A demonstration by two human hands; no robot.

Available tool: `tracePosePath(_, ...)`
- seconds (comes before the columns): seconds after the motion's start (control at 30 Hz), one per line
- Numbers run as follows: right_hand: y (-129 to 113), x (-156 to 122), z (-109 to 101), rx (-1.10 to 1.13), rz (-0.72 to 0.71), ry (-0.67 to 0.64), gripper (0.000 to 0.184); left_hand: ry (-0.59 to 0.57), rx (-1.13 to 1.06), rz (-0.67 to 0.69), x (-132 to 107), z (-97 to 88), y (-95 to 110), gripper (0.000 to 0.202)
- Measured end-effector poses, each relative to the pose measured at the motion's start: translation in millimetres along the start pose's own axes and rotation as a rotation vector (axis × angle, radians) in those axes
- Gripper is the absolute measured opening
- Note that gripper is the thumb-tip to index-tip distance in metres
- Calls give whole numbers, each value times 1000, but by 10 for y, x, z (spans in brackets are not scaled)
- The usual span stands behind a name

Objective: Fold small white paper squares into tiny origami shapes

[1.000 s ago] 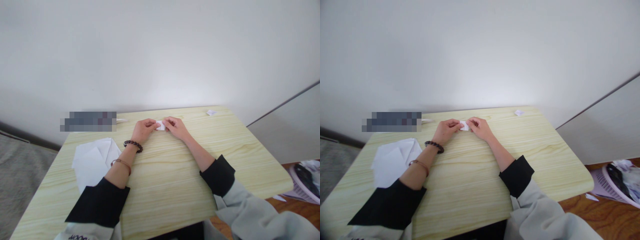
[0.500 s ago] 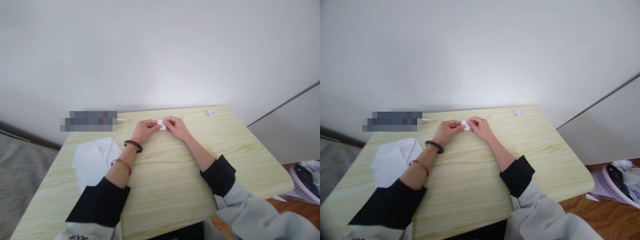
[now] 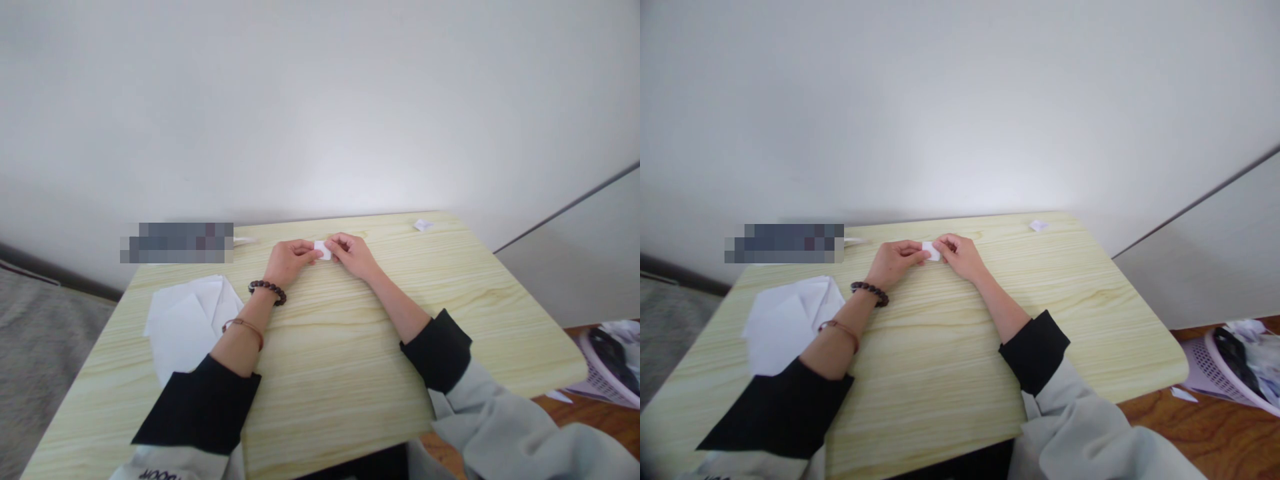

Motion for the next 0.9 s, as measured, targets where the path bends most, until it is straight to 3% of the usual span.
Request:
tracePosePath(0.2,-2,1,-10,8,1,2,31,25,32,-4,-12,-17,-4,31)
tracePosePath(0.5,-29,3,-59,69,14,51,38,-46,15,19,-10,28,10,36)
tracePosePath(0.9,-26,-1,-62,88,0,56,33,-32,-87,64,24,32,-26,34)
Point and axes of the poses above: each hand's wrist, its own x-axis towards the middle knuckle, its own z-axis out of the palm, y = z × x, the point moved 8 cm from there along x, towards the middle knuckle, and after that the axes turned 7 degrees about x, right-handed, at the moved point
